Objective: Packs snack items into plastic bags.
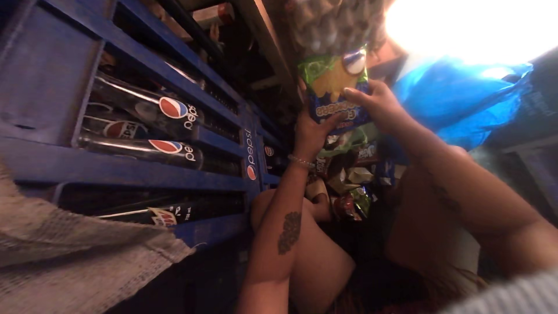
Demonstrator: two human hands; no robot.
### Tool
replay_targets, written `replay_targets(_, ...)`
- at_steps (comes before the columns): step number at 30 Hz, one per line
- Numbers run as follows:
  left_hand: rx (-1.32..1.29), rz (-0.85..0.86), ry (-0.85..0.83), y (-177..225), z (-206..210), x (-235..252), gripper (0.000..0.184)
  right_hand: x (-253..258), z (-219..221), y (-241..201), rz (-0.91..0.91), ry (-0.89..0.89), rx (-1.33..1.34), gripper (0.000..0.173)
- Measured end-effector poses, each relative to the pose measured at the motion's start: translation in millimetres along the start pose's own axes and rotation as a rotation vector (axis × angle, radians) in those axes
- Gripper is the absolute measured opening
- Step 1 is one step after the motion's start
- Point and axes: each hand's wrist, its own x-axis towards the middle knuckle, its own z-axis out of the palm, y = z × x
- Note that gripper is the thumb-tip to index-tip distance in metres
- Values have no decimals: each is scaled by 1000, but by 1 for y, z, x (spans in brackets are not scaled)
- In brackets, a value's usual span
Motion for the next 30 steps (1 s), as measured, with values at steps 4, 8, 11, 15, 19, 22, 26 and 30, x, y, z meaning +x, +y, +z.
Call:
replay_targets(4, -31, 17, -2, -1, 0, 0, 58, 1, 0, 1, 4, 3, -11, 23)
replay_targets(8, -6, -10, 10, 0, 1, 0, 59, 1, 1, 1, 0, 3, -26, 23)
replay_targets(11, 7, -8, 11, -2, 0, 1, 59, 1, 1, 2, 0, 7, -25, 23)
replay_targets(15, 13, -15, 11, -2, 1, 2, 61, 1, 1, 2, 1, 17, -21, 23)
replay_targets(19, -5, -1, 5, 0, 1, 1, 59, 2, 0, 2, -2, 4, -16, 24)
replay_targets(22, 51, 0, -36, 3, -5, 0, 59, 2, 0, 2, 1, 0, -26, 22)
replay_targets(26, 89, -48, -7, 10, -16, 3, 49, 3, -1, 6, -23, -8, -101, 28)
replay_targets(30, 180, -225, 79, 17, -32, 11, 53, 4, -2, 10, 94, -5, -154, 36)
